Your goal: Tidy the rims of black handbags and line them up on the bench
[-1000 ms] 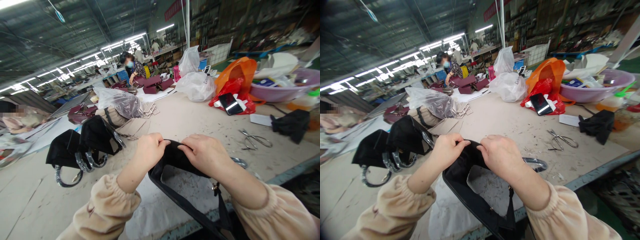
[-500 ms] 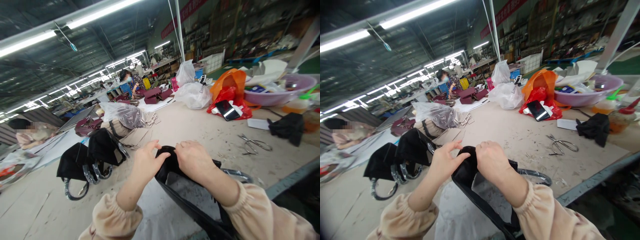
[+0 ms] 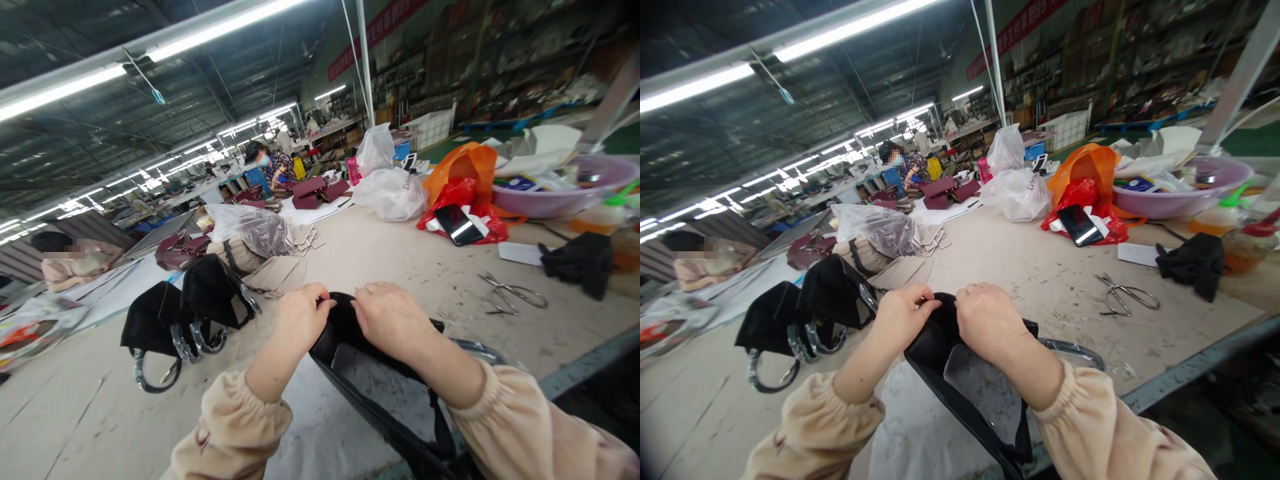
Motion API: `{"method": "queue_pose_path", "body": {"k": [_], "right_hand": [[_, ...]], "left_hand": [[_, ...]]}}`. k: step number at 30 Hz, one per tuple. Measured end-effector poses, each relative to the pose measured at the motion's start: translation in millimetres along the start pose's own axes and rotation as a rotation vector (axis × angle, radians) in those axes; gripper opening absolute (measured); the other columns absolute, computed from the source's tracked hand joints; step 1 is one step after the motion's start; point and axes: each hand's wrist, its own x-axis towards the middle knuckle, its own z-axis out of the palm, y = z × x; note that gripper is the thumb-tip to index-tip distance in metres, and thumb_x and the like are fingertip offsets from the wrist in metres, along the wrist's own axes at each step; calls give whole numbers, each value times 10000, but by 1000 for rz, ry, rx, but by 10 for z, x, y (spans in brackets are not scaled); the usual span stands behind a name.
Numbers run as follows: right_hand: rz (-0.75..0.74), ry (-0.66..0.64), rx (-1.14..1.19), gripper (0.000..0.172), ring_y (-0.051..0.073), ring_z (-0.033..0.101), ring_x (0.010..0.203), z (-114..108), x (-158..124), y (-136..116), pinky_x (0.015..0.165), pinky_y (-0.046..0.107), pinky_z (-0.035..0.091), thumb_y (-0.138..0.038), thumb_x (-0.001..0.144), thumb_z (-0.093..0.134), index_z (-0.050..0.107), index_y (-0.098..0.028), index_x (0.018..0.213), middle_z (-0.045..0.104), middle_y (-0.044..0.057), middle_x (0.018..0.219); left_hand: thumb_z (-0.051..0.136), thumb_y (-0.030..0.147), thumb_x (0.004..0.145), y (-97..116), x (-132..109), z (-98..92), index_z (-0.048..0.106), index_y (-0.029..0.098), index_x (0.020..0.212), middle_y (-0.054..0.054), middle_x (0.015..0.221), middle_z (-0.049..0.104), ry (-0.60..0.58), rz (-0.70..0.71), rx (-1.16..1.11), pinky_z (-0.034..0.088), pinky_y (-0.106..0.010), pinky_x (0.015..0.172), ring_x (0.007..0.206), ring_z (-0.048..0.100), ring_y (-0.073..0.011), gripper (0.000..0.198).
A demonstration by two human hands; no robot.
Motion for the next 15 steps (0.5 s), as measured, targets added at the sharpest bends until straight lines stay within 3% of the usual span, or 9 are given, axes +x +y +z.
{"method": "queue_pose_path", "body": {"k": [15], "right_hand": [[-2, -17, -50, 233, 189, 576, 710, 2, -29, -60, 677, 312, 338, -236, 908, 440, 597, -187, 744, 628, 48, 727]], "left_hand": [[560, 372, 835, -30, 5, 46, 686, 223, 757, -27, 765, 724, 21, -37, 36, 411, -279, 622, 724, 656, -193, 210]]}}
